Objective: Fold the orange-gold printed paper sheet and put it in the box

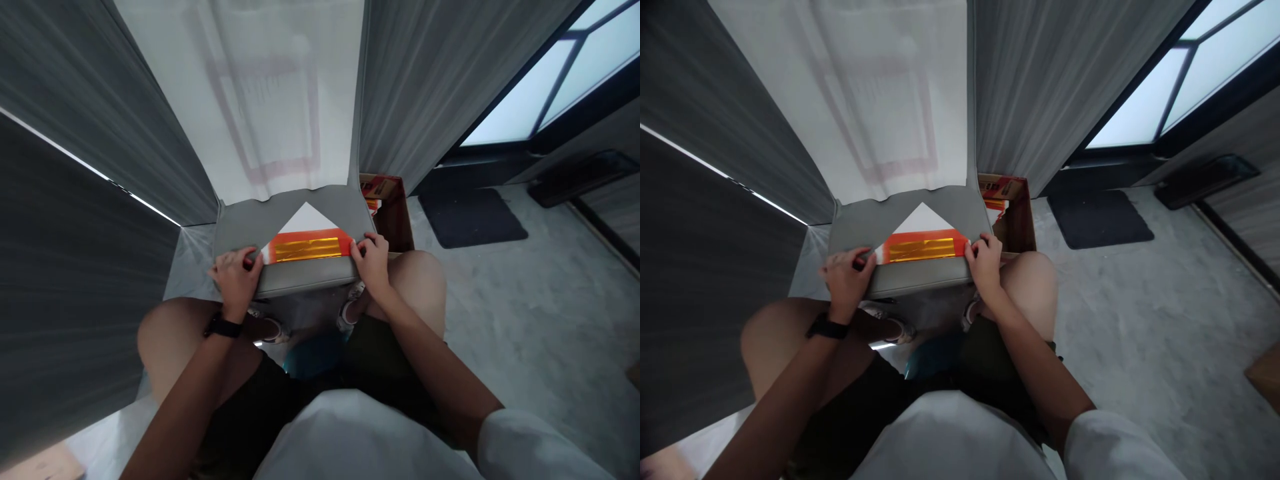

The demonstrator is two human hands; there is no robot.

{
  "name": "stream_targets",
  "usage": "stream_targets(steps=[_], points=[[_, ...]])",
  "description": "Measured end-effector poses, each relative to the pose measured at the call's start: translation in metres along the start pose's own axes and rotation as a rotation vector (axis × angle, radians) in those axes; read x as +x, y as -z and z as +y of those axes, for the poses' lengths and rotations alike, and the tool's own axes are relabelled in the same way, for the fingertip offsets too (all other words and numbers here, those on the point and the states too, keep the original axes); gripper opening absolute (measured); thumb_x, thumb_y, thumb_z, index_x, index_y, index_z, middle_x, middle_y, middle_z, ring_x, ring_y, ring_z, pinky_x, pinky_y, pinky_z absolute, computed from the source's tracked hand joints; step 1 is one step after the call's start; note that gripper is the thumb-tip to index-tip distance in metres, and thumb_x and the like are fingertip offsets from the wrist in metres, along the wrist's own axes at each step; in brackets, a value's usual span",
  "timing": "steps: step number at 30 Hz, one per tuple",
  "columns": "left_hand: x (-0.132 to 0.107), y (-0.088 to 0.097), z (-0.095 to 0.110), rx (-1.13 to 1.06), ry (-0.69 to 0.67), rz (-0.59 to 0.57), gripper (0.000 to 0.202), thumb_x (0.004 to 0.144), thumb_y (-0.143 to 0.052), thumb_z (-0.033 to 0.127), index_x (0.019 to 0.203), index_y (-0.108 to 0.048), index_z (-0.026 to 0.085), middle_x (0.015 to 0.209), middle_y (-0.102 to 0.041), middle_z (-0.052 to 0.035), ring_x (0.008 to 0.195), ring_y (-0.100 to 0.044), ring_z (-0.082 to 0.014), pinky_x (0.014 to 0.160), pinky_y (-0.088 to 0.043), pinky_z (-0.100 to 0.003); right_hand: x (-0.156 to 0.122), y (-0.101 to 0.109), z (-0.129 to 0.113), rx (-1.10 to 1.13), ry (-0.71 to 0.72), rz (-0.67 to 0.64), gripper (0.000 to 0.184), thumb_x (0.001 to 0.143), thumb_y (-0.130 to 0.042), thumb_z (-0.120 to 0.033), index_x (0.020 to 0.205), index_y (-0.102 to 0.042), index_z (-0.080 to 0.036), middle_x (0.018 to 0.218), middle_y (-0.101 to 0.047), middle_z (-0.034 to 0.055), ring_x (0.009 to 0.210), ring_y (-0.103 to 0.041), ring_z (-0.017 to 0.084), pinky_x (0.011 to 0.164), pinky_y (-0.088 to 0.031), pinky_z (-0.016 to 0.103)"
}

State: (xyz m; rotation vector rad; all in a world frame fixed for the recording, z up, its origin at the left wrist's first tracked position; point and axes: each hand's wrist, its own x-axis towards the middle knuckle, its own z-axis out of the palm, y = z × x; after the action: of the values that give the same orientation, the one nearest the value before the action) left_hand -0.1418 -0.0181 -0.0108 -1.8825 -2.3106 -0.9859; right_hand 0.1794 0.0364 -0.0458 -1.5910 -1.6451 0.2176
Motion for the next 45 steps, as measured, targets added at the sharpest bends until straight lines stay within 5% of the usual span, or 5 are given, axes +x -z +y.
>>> stream_targets(steps=[11, 23, 31, 36, 45], points=[[-0.001, -0.014, -0.004, -0.219, -0.527, -0.312, 0.039, 0.105, -0.047, 0.023, 0.137, -0.068, 0.029, 0.149, -0.064, -0.0092, 0.139, -0.059, -0.0277, 0.117, -0.046, -0.052, 0.0, 0.0, 0.002, -0.016, 0.016, 0.029, 0.034, 0.099, -0.057, -0.047, 0.074, -0.059, -0.024, 0.113, -0.062, 0.0153, 0.115, -0.057, 0.031, 0.106, -0.046, 0.055], [-0.011, -0.012, 0.007, -0.232, -0.497, -0.293, 0.036, 0.105, -0.052, 0.031, 0.136, -0.069, 0.026, 0.146, -0.067, -0.0089, 0.14, -0.059, -0.0265, 0.124, -0.041, -0.056, -0.016, 0.006, -0.058, -0.146, 0.306, -0.06, 0.043, 0.106, -0.048, -0.037, 0.145, -0.06, -0.022, 0.157, -0.051, 0.0171, 0.149, -0.043, 0.034, 0.128, -0.029, 0.063], [0.002, -0.023, 0.024, -0.234, -0.243, -0.161, 0.026, 0.105, -0.055, 0.037, 0.101, -0.076, 0.022, 0.116, -0.077, -0.0092, 0.112, -0.07, -0.0271, 0.105, -0.051, -0.048, -0.027, -0.013, -0.054, -0.098, 0.318, -0.244, 0.04, 0.108, -0.043, -0.034, 0.137, -0.067, -0.021, 0.148, -0.063, 0.0152, 0.142, -0.054, 0.032, 0.127, -0.03, 0.064], [0.005, -0.027, 0.023, -0.169, -0.301, -0.173, 0.03, 0.104, -0.053, 0.03, 0.127, -0.07, 0.021, 0.141, -0.068, -0.0099, 0.137, -0.056, -0.0309, 0.117, -0.042, -0.052, -0.019, -0.011, -0.059, -0.084, 0.243, -0.164, 0.035, 0.108, -0.046, -0.038, 0.122, -0.074, -0.022, 0.131, -0.071, 0.0151, 0.127, -0.063, 0.032, 0.12, -0.042, 0.058], [0.003, -0.023, 0.022, -0.07, -0.366, -0.277, 0.048, 0.111, -0.037, 0.032, 0.155, -0.052, 0.019, 0.159, -0.055, -0.0089, 0.155, -0.038, -0.0353, 0.129, -0.022, -0.062, -0.02, -0.026, -0.071, -0.124, 0.175, -0.289, 0.049, 0.107, -0.043, -0.034, 0.15, -0.058, -0.017, 0.163, -0.046, 0.0189, 0.155, -0.036, 0.038, 0.128, -0.023, 0.066]])
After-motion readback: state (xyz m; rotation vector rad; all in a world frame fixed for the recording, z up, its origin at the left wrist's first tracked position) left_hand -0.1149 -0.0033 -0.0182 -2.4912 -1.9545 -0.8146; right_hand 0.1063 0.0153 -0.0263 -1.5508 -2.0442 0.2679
